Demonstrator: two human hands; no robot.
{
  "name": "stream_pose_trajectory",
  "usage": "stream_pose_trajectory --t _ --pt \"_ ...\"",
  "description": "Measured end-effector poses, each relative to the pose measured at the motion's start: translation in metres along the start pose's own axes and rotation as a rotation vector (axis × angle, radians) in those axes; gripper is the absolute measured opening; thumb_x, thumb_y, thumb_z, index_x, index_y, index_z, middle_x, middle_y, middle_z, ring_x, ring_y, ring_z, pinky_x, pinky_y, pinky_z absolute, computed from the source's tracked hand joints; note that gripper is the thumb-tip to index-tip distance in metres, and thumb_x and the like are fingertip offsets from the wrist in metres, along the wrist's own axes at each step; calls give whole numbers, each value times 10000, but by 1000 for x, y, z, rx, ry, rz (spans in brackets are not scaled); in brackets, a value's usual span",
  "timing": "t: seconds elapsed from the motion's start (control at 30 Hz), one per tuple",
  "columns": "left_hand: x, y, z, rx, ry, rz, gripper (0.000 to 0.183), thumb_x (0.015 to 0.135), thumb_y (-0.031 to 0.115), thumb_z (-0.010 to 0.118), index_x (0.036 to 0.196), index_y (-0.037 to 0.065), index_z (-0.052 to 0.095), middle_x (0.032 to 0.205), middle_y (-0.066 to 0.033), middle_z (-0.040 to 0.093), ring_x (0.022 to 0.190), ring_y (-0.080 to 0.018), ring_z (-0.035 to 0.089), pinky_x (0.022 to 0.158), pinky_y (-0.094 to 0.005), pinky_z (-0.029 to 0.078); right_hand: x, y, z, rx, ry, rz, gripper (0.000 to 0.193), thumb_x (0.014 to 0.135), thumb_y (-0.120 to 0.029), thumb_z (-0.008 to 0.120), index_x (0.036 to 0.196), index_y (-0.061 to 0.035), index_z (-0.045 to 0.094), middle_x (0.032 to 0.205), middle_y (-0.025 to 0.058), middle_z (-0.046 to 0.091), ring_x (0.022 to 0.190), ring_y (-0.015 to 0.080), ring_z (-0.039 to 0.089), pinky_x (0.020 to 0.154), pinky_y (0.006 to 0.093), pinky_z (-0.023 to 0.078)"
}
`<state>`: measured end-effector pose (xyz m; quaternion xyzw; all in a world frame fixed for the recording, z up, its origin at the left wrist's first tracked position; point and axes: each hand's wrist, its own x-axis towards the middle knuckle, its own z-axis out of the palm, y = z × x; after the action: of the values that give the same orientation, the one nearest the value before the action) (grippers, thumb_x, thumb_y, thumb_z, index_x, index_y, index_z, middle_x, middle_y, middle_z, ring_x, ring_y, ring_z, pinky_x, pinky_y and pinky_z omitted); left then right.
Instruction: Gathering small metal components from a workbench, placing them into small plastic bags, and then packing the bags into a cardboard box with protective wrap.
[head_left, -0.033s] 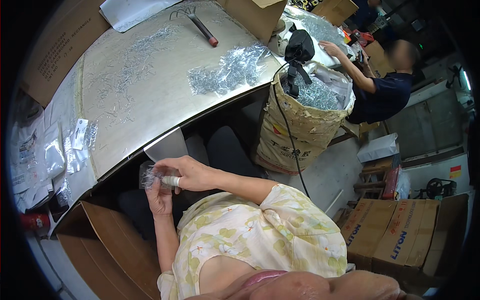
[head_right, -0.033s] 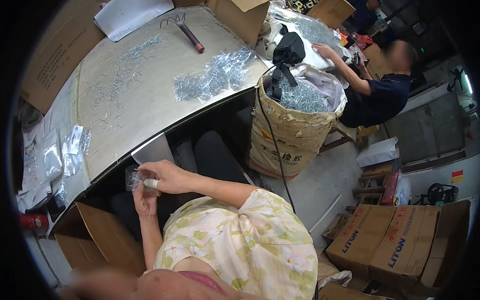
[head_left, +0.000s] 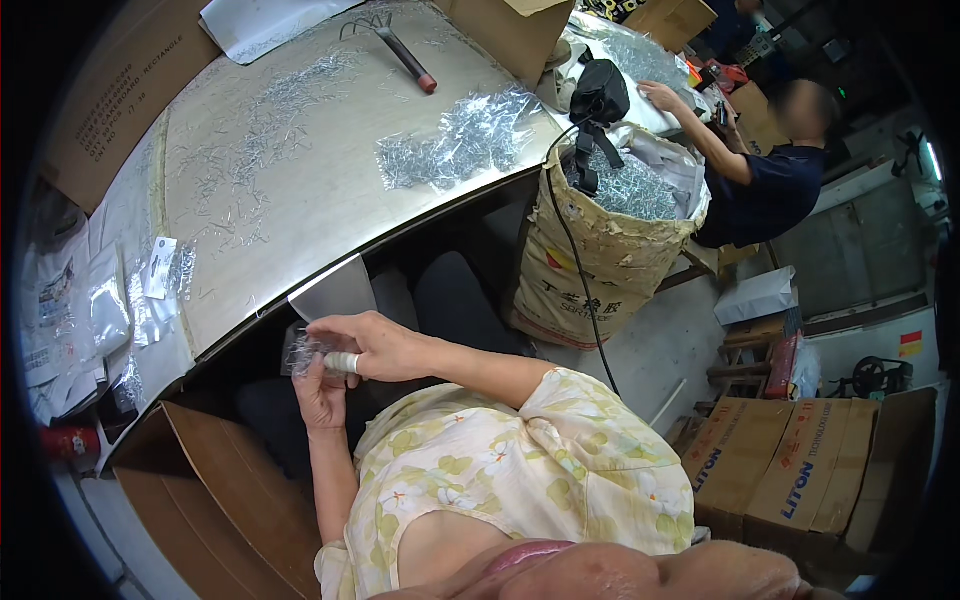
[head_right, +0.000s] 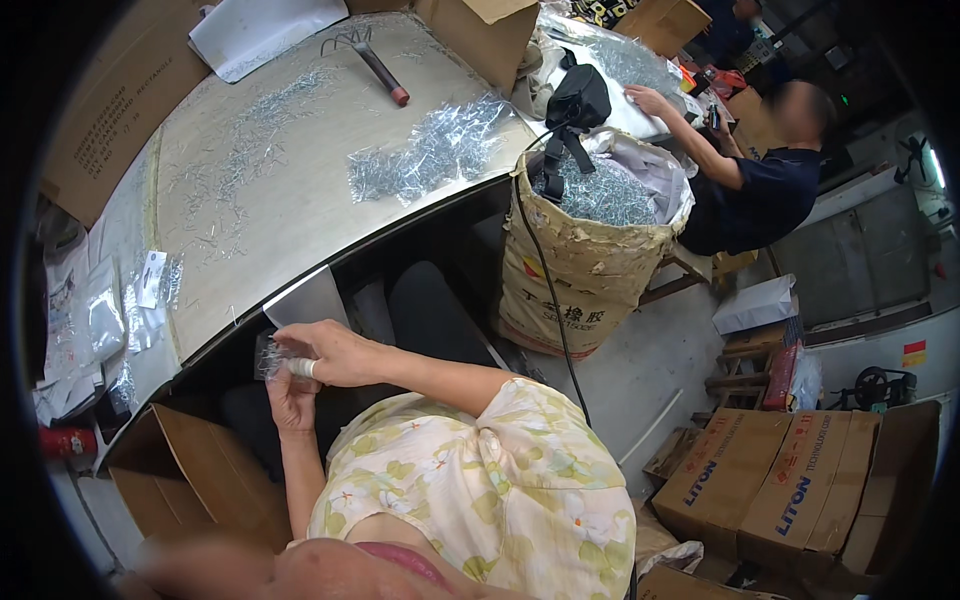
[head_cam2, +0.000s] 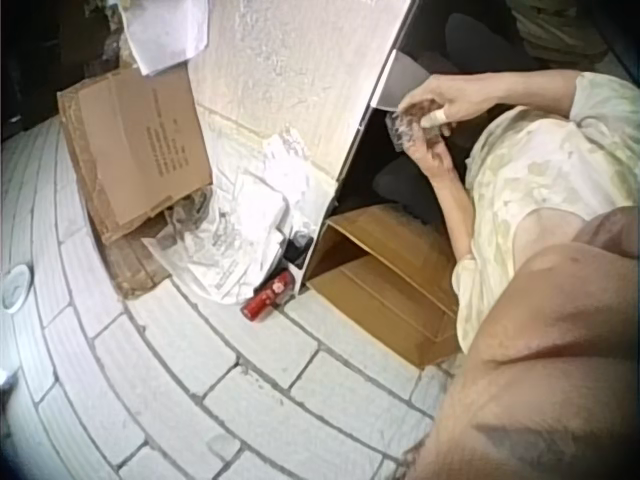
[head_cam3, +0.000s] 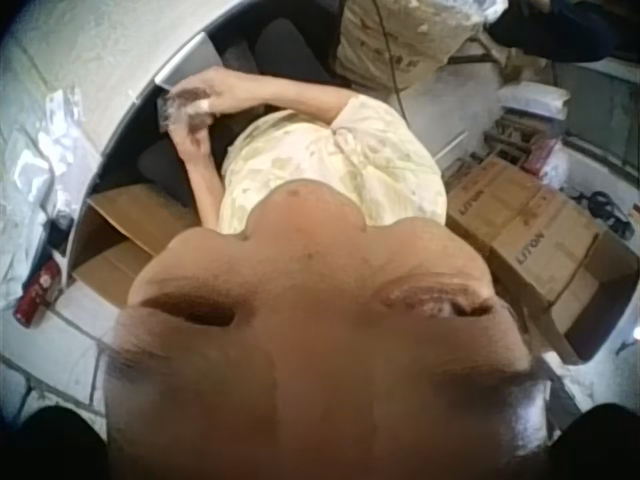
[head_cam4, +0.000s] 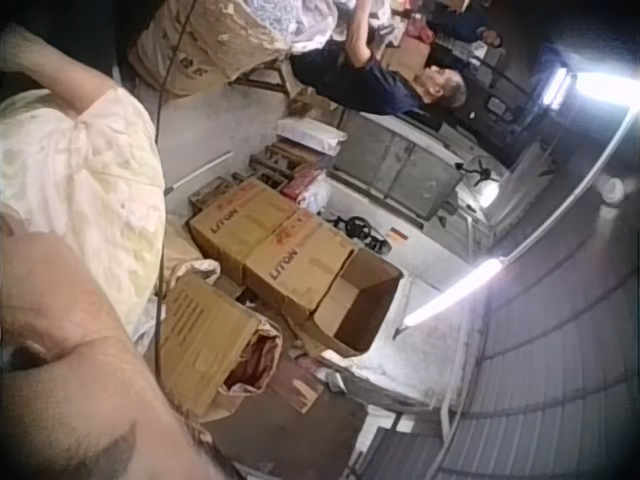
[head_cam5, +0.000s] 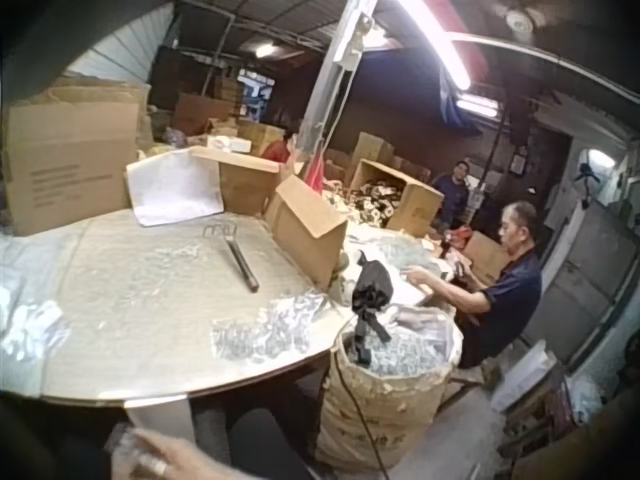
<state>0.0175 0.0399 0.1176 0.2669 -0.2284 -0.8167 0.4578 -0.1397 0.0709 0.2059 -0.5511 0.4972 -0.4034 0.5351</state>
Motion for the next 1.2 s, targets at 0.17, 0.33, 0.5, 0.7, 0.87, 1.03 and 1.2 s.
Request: stream_pose_trajectory --t 0.17,0.33,0.5,0.7,0.87,1.03,1.2 --pt "-1 2 -9 -27 -140 -56 338 925 195 588 1210 25 521 981 -138 632 632 -193 603 442 -258 460 4 -9 5 77 -103 14 486 863 -63 572 1319 57 457 1127 190 647 927 258 656 657 319 566" --pt "9 13 -27 -102 -120 -49 369 943 228 573 1250 29 520 1142 -138 619 978 -244 632 802 -363 538 10 -8 2 198 -144 97 507 872 -102 615 1328 45 449 1159 183 620 820 233 656 556 292 552" --pt "13 1 -28 -167 -123 -7 340 952 221 575 1229 28 538 1200 -140 607 1116 -267 583 954 -396 481 20 2 15 -40 -95 -137 491 881 -112 607 1332 17 461 1081 154 640 672 185 643 532 280 530" --pt "18 17 -40 -297 -109 27 284 968 255 552 1147 41 604 1229 -167 607 1126 -280 576 972 -405 466 16 -4 5 227 -92 18 446 858 -71 617 1285 1 511 1061 148 652 668 183 643 550 292 533" --pt "17 22 -38 -259 -177 20 298 972 268 548 1089 10 638 1238 -185 603 1138 -288 573 1027 -433 428 17 1 5 -207 -43 -143 340 831 -53 629 1162 -2 569 1009 131 652 683 209 654 606 314 530" --pt "11 17 -29 -194 -228 -10 337 994 278 500 1147 6 626 1342 -188 527 1242 -326 502 1080 -455 377 17 2 11 -327 318 -286 299 782 -115 685 1046 2 609 921 141 616 776 287 661 663 375 518" --pt "9 10 -24 -15 -209 44 430 1028 277 402 1383 37 422 1497 -192 342 1369 -316 360 1138 -434 291 34 34 15 -457 220 -208 215 766 -183 687 880 -2 664 839 156 654 724 291 658 639 393 507"
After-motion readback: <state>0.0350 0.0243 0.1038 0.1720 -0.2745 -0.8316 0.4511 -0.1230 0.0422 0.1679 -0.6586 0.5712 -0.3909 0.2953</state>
